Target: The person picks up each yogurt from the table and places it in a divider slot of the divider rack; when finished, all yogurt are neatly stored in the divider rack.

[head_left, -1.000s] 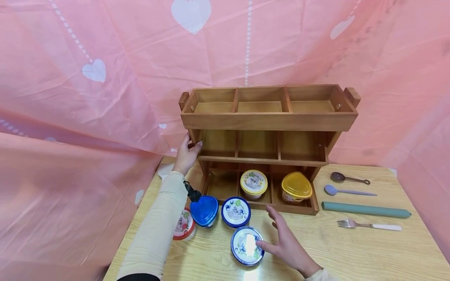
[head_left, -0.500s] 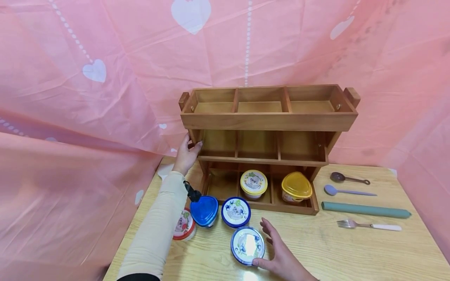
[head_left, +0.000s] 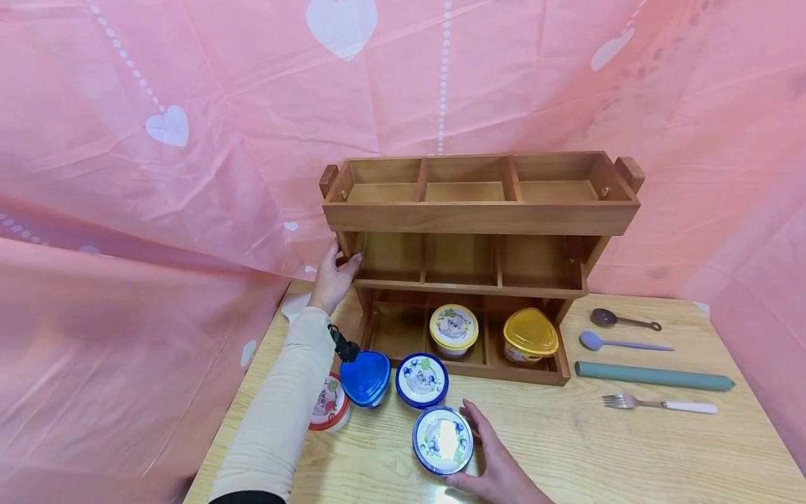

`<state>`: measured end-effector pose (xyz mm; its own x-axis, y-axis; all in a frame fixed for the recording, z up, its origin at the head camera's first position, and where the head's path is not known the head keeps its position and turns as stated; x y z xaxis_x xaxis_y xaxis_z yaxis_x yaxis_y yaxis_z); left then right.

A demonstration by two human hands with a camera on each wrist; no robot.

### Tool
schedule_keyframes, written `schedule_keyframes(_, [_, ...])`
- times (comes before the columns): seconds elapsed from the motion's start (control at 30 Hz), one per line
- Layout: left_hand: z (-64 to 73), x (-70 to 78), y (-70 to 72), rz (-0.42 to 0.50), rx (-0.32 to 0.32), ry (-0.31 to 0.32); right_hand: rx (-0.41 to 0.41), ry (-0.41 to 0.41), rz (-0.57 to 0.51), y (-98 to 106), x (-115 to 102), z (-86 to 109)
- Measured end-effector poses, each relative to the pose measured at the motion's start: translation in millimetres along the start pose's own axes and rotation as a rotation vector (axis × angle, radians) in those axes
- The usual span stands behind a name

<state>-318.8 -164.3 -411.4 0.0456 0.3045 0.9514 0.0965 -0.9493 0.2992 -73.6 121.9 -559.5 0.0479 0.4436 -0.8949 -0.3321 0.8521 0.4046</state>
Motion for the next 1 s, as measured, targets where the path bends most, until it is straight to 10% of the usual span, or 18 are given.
schedule_keyframes(1.0, [0.8,0.0,0.4,-0.012,-0.005,0.007,-0.036,-0.06,-0.043,-3.5,1.5,-2.4])
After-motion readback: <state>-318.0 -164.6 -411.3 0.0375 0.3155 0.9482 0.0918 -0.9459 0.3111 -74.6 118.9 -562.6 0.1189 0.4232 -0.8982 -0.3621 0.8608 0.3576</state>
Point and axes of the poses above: each hand's wrist, its own z-axis away from the middle knuckle, its own y-axis out of the back of the hand, x = y × z, the point moved 4 cm from there along -z, towards the middle knuckle, and after that the axes turned 3 degrees about x, right-handed, at the moved point
